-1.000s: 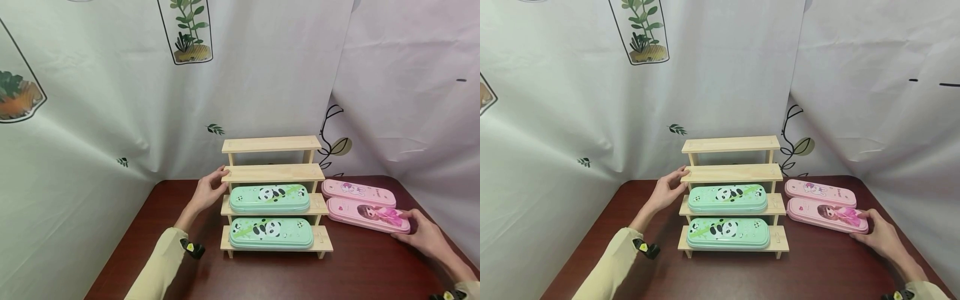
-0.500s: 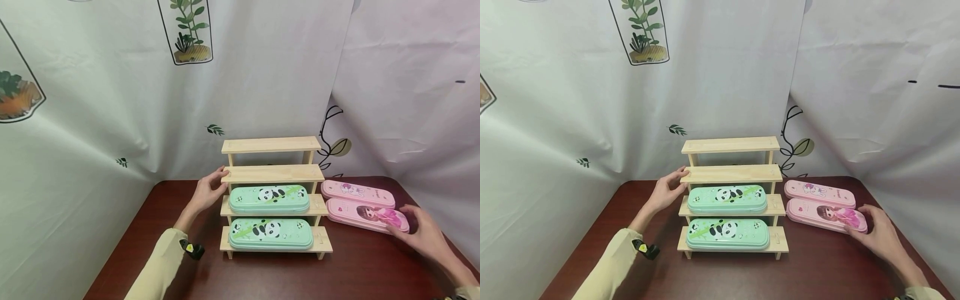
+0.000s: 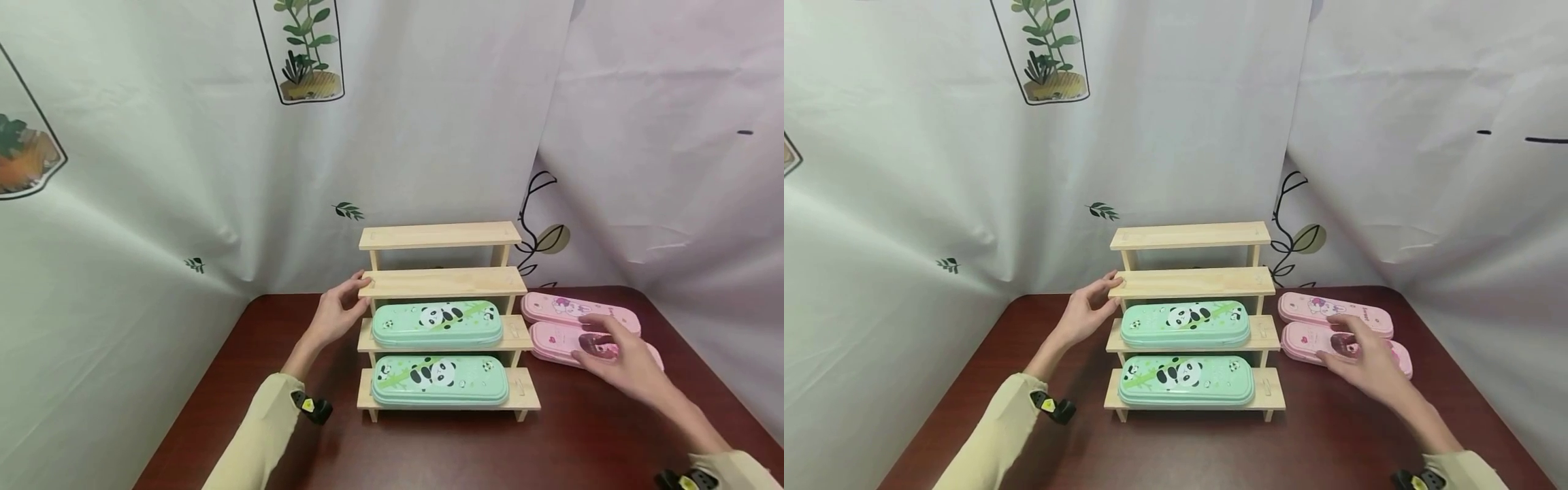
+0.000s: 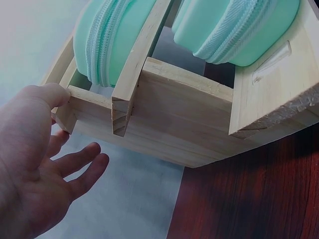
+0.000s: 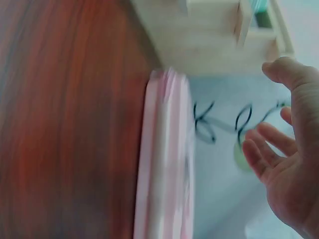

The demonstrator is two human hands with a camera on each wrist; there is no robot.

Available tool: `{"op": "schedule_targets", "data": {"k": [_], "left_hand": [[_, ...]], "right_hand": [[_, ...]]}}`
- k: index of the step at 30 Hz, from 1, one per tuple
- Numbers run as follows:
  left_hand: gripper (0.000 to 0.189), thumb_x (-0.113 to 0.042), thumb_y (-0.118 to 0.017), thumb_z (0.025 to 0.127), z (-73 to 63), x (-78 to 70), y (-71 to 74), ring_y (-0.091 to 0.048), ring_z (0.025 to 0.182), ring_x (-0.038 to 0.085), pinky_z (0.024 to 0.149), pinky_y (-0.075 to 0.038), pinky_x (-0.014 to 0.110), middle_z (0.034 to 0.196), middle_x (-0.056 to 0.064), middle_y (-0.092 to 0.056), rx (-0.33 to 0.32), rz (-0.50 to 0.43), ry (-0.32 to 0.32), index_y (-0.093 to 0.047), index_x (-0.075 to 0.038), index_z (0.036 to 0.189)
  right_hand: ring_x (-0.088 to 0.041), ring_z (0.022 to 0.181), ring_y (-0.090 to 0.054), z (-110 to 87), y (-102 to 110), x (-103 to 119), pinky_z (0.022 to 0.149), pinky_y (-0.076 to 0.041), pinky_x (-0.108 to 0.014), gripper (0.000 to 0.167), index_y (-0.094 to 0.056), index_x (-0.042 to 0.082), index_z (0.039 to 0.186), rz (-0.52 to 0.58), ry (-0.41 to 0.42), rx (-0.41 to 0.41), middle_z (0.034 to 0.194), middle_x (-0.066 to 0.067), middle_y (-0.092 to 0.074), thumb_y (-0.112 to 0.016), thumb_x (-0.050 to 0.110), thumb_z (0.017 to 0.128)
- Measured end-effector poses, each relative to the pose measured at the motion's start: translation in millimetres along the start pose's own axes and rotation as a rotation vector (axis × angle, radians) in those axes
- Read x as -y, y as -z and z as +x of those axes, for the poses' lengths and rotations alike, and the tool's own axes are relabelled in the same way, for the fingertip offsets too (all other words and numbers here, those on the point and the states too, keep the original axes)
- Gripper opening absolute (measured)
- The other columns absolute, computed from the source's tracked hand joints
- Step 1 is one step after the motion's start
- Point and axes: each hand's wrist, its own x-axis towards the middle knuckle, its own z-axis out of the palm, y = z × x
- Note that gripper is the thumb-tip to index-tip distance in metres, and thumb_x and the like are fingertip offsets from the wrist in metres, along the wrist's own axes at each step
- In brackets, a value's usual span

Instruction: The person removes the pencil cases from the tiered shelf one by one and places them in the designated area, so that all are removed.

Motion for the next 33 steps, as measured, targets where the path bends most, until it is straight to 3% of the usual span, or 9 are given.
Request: {"op": "schedule_targets", "data": {"k": [6,12,21,27,33], "left_hand": [[0.043,-0.009,-0.068,0.094,-0.7,2.3,0.3,-0.048,0.134,0.031,0.103,-0.043,0.05,0.15,0.014,-0.047,-0.001,0.004,-0.014,-0.062,-0.004,0.136],[0.043,-0.009,-0.068,0.095,-0.5,1.2,0.4,-0.049,0.133,0.032,0.102,-0.044,0.05,0.151,0.016,-0.046,0.001,-0.001,-0.025,-0.061,-0.003,0.137],[0.043,-0.01,-0.068,0.095,-0.4,2.1,0.5,-0.052,0.13,0.031,0.1,-0.046,0.049,0.151,0.014,-0.045,0.007,-0.002,-0.013,-0.061,-0.004,0.137],[0.043,-0.01,-0.067,0.095,-0.8,0.3,0.5,-0.049,0.133,0.03,0.102,-0.044,0.048,0.151,0.011,-0.046,0.006,0.002,-0.005,-0.061,-0.004,0.137],[0.043,-0.01,-0.068,0.095,-1.0,-0.2,0.7,-0.05,0.132,0.032,0.102,-0.044,0.049,0.151,0.013,-0.046,0.003,0.004,-0.006,-0.061,-0.004,0.137]], "right_hand": [[-0.012,0.092,-0.064,15.8,-19,21,0.079,-0.048,-0.014,0.072,-0.06,-0.001,0.126,0.059,0.065,0.069,0.113,-0.01,-0.065,-0.089,-0.009,0.06],[-0.019,0.097,-0.064,28.4,-31,35,0.085,-0.046,-0.013,0.071,-0.06,0.0,0.128,0.088,0.085,0.084,0.116,-0.011,-0.066,-0.09,-0.006,0.063],[-0.007,0.102,-0.061,42.4,-47,42,0.085,-0.048,-0.017,0.078,-0.058,-0.003,0.129,0.133,0.183,0.096,0.114,-0.013,-0.066,-0.092,-0.006,0.059],[-0.025,0.095,-0.066,48.5,-52,47,0.086,-0.048,-0.018,0.083,-0.054,-0.005,0.135,0.172,0.194,0.117,0.117,-0.017,-0.066,-0.091,-0.007,0.061],[-0.03,0.094,-0.066,52.6,-58,50,0.084,-0.051,-0.022,0.085,-0.052,-0.004,0.137,0.204,0.195,0.134,0.117,-0.019,-0.065,-0.091,-0.006,0.061]]}}
